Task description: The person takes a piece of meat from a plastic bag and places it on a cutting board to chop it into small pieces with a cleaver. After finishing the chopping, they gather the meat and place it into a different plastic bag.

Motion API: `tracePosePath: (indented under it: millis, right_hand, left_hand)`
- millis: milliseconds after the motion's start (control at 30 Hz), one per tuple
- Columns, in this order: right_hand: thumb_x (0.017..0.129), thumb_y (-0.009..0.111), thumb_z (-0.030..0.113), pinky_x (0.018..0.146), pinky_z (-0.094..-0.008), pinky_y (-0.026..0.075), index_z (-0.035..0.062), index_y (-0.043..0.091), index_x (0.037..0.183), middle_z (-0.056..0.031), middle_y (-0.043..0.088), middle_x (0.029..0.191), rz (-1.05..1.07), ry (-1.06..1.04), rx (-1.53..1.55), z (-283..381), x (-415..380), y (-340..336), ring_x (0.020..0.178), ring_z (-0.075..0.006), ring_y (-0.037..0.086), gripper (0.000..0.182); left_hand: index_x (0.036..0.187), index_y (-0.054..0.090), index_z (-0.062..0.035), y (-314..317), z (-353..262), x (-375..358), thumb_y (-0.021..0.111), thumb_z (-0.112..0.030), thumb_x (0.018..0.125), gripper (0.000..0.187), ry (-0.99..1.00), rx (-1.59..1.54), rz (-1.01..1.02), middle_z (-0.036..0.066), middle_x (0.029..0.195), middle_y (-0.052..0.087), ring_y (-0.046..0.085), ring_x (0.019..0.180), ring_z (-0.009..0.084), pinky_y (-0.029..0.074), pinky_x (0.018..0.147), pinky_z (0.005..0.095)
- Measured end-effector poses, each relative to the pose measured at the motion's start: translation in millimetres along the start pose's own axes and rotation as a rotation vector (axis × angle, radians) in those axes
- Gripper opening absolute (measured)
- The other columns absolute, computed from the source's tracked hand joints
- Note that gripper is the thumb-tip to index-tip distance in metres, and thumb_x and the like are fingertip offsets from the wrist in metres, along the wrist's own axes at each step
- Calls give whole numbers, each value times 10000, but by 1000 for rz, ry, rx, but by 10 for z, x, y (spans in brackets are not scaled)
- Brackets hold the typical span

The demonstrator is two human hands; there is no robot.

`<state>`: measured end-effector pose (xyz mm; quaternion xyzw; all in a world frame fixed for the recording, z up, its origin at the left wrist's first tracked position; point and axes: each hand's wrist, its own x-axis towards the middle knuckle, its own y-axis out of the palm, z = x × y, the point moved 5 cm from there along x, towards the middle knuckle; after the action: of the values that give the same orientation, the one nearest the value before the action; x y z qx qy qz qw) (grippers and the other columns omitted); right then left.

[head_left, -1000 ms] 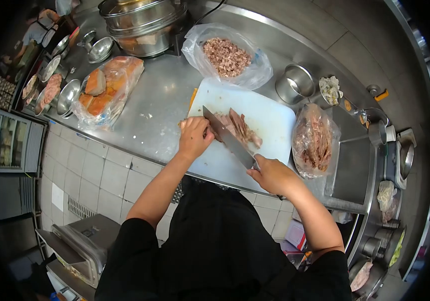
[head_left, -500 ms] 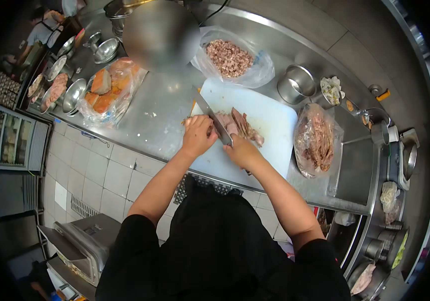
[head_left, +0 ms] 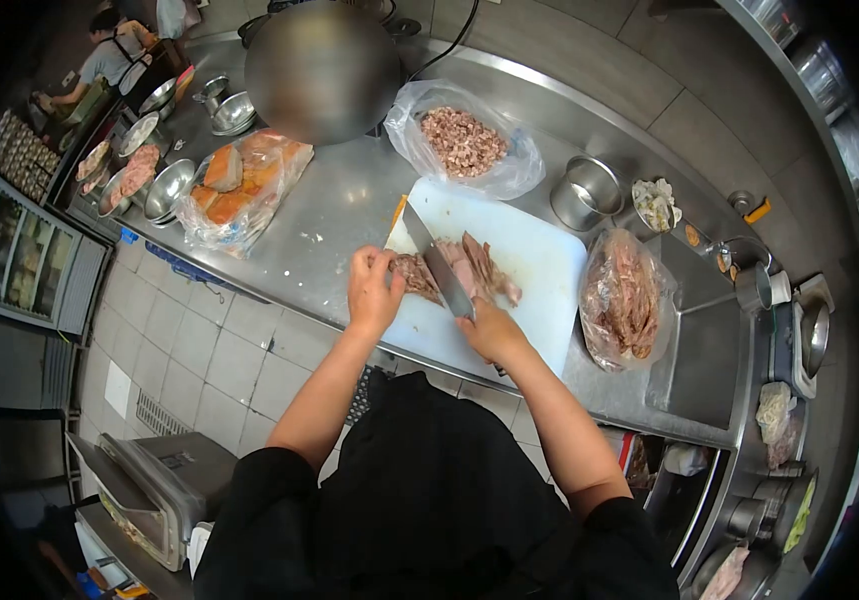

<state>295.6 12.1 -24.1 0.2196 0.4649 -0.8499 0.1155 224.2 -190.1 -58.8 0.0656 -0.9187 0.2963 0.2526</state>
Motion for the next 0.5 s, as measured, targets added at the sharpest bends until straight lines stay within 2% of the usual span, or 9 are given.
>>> tracePosePath:
  millis: [67, 167, 200, 267, 300, 367, 500]
  right_hand:
    - [963, 545, 297, 816, -482, 524, -19, 539, 1187, -252, 698, 928, 32, 31, 30, 22, -35, -25, 834, -378, 693, 387]
    - [964, 545, 294, 815, -480, 525, -30, 529, 1200, -254, 696, 928, 36, 54, 52, 28, -50, -3, 832, -377, 693, 401]
    - [963, 547, 294, 789, -473, 532, -32, 529, 1199, -253, 697, 920, 19, 27, 37, 18, -28, 5, 787, -368, 695, 402]
    - [963, 548, 294, 762, -467, 539, -34, 530, 1197, -253, 697, 911, 1, 2, 19, -13, -9, 19, 742, -359, 697, 403]
    - [961, 551, 289, 729, -459, 544, -35, 532, 1196, -251, 696, 900, 15, 20, 37, 16, -44, -1, 688, -349, 691, 401]
    - [959, 555, 285, 697, -452, 549, -37, 535, 1195, -250, 696, 888, 32, 28, 51, 61, -51, -15, 635, -339, 685, 400]
    - [951, 568, 270, 657, -440, 550, -42, 540, 1182, -247, 694, 874, -10, 30, 76, 37, -92, -44, 583, -326, 674, 389]
  left_hand:
    - [1036, 665, -96, 28, -35, -87, 689, -89, 753, 284, 122, 117, 9, 109, 1032, 584, 564, 1002, 320, 453, 841, 444]
    - [968, 666, -106, 86, -196, -268, 688, -112, 726, 244, 120, 177, 121, 85, 992, 579, 563, 993, 294, 433, 830, 438]
    - [968, 666, -106, 68, -197, -286, 688, -112, 726, 244, 118, 179, 119, 85, 992, 579, 563, 993, 294, 433, 830, 438]
    - [910, 664, -110, 120, -196, -331, 678, -100, 723, 188, 128, 212, 271, 70, 975, 593, 566, 982, 284, 424, 838, 398]
    - [910, 664, -110, 81, -212, -352, 678, -100, 723, 188, 123, 213, 268, 70, 975, 593, 566, 982, 284, 424, 838, 398]
    - [931, 680, -110, 47, -222, -386, 680, -89, 709, 222, 140, 178, 413, 57, 1003, 608, 568, 988, 279, 427, 831, 401]
    - [972, 684, -112, -45, -119, -261, 694, -121, 730, 242, 116, 135, 256, 69, 1051, 606, 564, 1008, 285, 440, 839, 433]
